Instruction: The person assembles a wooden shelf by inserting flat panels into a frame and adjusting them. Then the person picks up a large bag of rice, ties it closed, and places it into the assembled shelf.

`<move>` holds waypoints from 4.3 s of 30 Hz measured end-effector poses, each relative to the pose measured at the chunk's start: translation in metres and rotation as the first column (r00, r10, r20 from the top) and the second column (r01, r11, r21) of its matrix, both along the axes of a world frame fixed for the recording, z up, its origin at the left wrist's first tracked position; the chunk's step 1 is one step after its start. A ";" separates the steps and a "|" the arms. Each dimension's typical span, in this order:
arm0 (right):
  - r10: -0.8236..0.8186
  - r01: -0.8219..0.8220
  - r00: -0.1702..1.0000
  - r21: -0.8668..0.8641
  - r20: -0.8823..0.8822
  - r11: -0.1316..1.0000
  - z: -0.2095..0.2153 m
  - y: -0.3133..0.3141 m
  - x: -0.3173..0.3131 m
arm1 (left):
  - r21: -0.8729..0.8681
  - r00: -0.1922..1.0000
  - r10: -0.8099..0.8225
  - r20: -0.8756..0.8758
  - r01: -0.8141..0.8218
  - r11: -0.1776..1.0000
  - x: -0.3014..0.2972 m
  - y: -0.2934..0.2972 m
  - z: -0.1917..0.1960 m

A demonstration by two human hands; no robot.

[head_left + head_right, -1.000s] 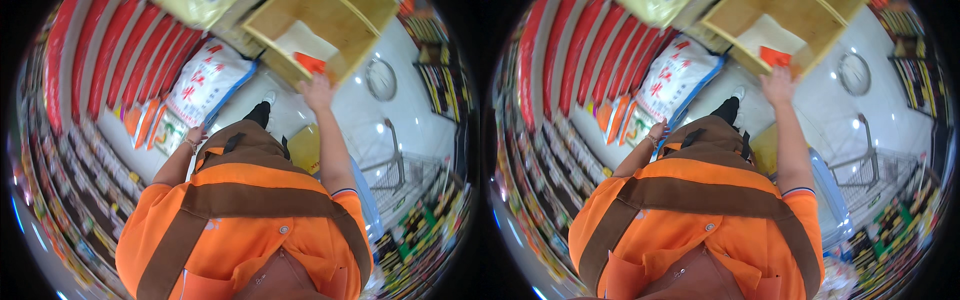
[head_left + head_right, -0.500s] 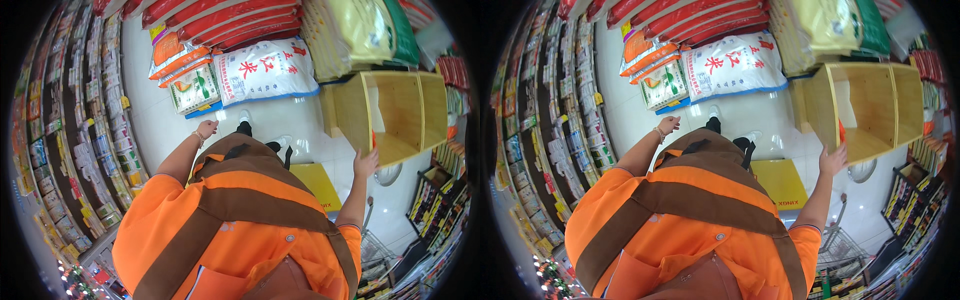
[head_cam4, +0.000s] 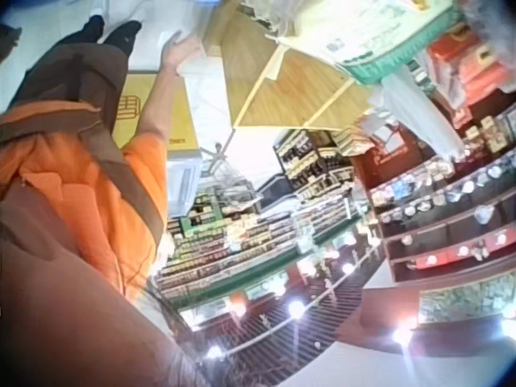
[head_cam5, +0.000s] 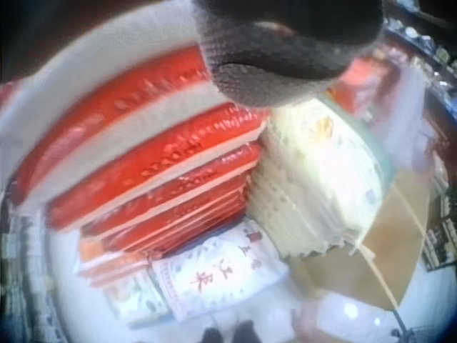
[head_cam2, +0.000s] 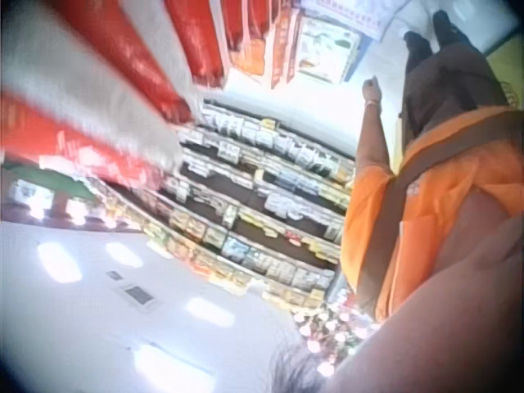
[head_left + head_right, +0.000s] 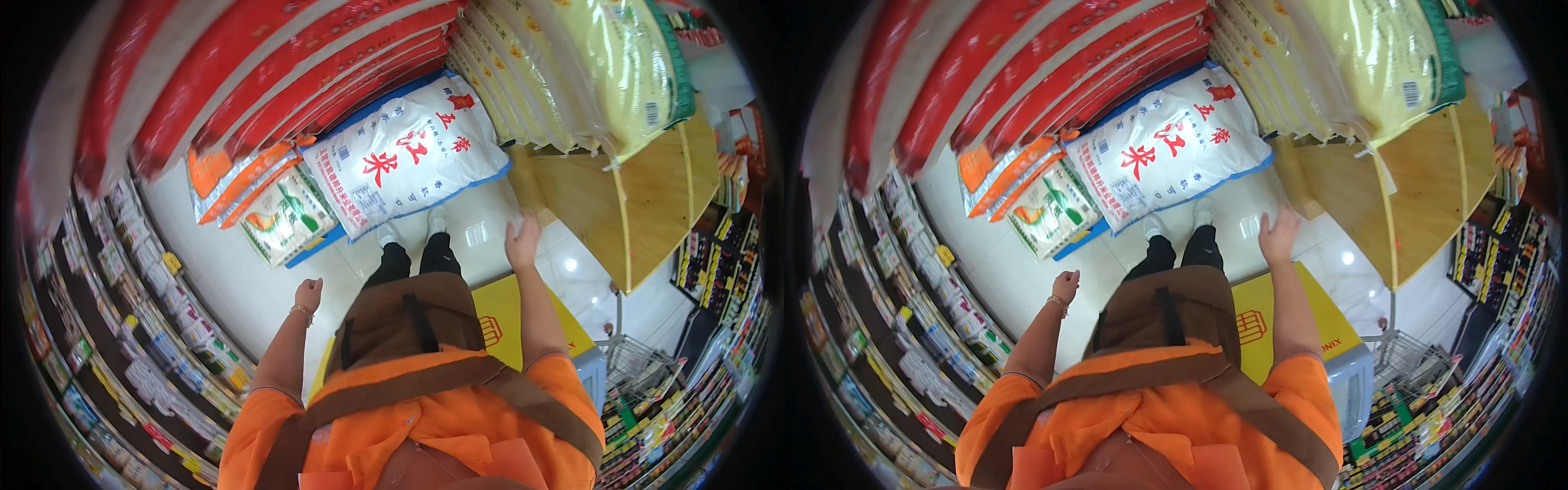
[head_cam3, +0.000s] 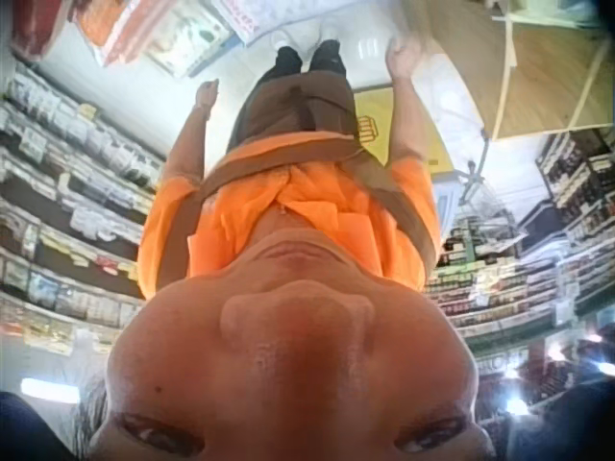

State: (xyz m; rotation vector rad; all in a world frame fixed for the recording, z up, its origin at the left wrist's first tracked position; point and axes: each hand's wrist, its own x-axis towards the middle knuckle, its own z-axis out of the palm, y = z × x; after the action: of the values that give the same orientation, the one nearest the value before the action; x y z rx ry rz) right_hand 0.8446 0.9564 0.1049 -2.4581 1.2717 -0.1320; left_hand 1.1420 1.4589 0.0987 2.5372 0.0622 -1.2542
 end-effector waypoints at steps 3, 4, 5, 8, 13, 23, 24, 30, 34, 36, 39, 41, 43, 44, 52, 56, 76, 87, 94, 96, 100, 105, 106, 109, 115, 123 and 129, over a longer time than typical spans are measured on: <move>-0.056 0.088 0.981 0.172 -0.186 0.981 -0.084 -0.013 0.048 | -0.022 0.988 -0.137 0.074 0.139 0.990 0.042 -0.063 -0.035; -0.077 0.136 0.961 0.211 -0.265 0.968 -0.114 -0.025 0.060 | -0.067 0.979 -0.173 0.112 0.181 0.981 0.058 -0.090 -0.051; -0.080 0.123 0.963 0.154 -0.258 0.980 -0.146 -0.044 0.071 | -0.066 0.960 -0.228 0.162 0.241 0.968 0.074 -0.118 -0.070; -0.117 0.085 0.958 -0.129 -0.261 0.988 -0.243 -0.103 0.095 | -0.072 0.862 -0.367 0.349 0.415 0.907 0.107 -0.192 -0.121; 0.344 -0.269 0.853 0.234 -0.393 0.934 -0.350 -0.186 0.117 | 0.135 0.892 -0.366 0.267 0.341 0.930 0.088 -0.249 -0.163; -0.505 0.271 0.857 0.921 -0.100 0.278 -0.337 -0.177 0.137 | 0.270 0.886 -0.442 0.141 0.395 0.878 0.092 -0.257 -0.154; -0.519 0.271 0.849 0.924 -0.099 0.268 -0.331 -0.174 0.138 | 0.262 0.889 -0.433 0.150 0.386 0.884 0.091 -0.256 -0.156; -0.547 0.351 0.826 0.884 -0.137 0.308 -0.263 -0.137 0.132 | 0.220 0.889 -0.425 0.172 0.386 0.896 0.090 -0.249 -0.175; -0.529 0.495 0.832 0.658 -0.169 0.568 -0.187 -0.049 0.126 | 0.058 0.903 -0.411 0.125 0.407 0.911 0.095 -0.231 -0.186; -0.564 0.556 0.803 0.585 -0.195 0.590 -0.149 0.006 0.124 | -0.025 0.962 -0.270 -0.042 0.269 0.963 0.079 -0.208 -0.177; -0.728 0.546 0.677 0.740 -0.112 0.393 -0.098 0.103 0.120 | -0.412 0.921 -0.078 -0.381 -0.094 0.906 0.001 -0.166 -0.136; -0.790 0.579 0.598 0.754 -0.133 0.311 -0.075 0.165 0.114 | -0.046 0.533 0.254 -0.807 -0.486 0.873 -0.071 -0.158 -0.105; -0.831 0.595 0.525 0.777 -0.183 0.204 -0.061 0.215 0.103 | 0.252 -0.082 0.262 -0.962 -0.640 0.726 -0.123 -0.150 -0.083; -0.839 0.577 0.502 0.805 -0.211 0.142 -0.056 0.235 0.096 | 0.226 -0.140 0.204 -0.969 -0.839 0.495 -0.145 -0.154 -0.077; -0.739 0.671 0.520 0.740 -0.428 0.043 -0.095 0.262 0.049 | 0.304 0.122 0.735 -0.666 -0.856 0.418 -0.190 -0.148 -0.113; -0.617 0.579 0.627 0.814 -0.476 -0.039 -0.090 0.239 0.031 | 0.307 0.308 0.795 -0.522 -0.802 0.512 -0.198 -0.148 -0.122; -0.044 0.248 0.951 0.667 -0.306 0.702 -0.166 -0.005 0.044 | 0.041 0.901 0.307 -0.305 -0.309 0.950 -0.217 -0.114 -0.117; 0.140 0.023 0.982 0.819 -0.125 0.574 0.111 0.157 0.071 | -0.052 0.551 0.694 -0.463 -0.799 0.599 -0.184 0.020 0.093; 0.147 0.167 0.960 0.910 -0.238 0.380 0.211 0.255 0.135 | -0.049 0.258 0.718 -0.646 -0.953 0.298 -0.185 0.118 0.146; 0.230 0.171 0.923 0.863 -0.309 0.475 0.214 0.279 0.141 | -0.077 0.216 0.735 -0.642 -0.973 0.219 -0.198 0.133 0.149; 0.374 0.072 0.870 0.834 -0.321 0.547 0.205 0.313 0.154 | 0.017 0.103 0.775 -0.624 -0.989 0.145 -0.207 0.161 0.152; 0.307 0.330 0.778 0.773 -0.548 0.542 0.206 0.338 0.162 | 0.001 0.160 0.771 -0.616 -0.979 0.205 -0.187 0.206 0.154; 0.278 0.343 0.803 0.791 -0.527 0.507 0.205 0.346 0.163 | 0.006 0.184 0.779 -0.599 -0.972 0.235 -0.177 0.217 0.153; 0.189 0.392 0.843 0.815 -0.504 0.427 0.190 0.365 0.172 | -0.006 0.239 0.792 -0.561 -0.958 0.286 -0.129 0.240 0.136; 0.064 0.316 0.937 0.909 -0.345 0.273 0.122 0.386 0.217 | -0.059 0.406 0.734 -0.544 -0.891 0.450 -0.022 0.262 0.093; 0.071 0.035 0.996 0.953 -0.059 0.300 -0.031 0.440 0.315 | -0.191 0.073 0.798 -0.598 -0.980 -0.054 0.079 0.273 -0.075; -0.041 0.205 0.978 0.920 -0.203 0.333 -0.120 0.450 0.324 | -0.136 -0.004 0.795 -0.607 -0.985 -0.109 0.077 0.273 -0.128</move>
State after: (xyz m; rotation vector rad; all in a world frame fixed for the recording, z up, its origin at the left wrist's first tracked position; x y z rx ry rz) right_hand 1.1684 1.4060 -0.0146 -1.3206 1.0899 0.6191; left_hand 1.2185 1.7318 -0.0289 0.9996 1.1942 -0.7514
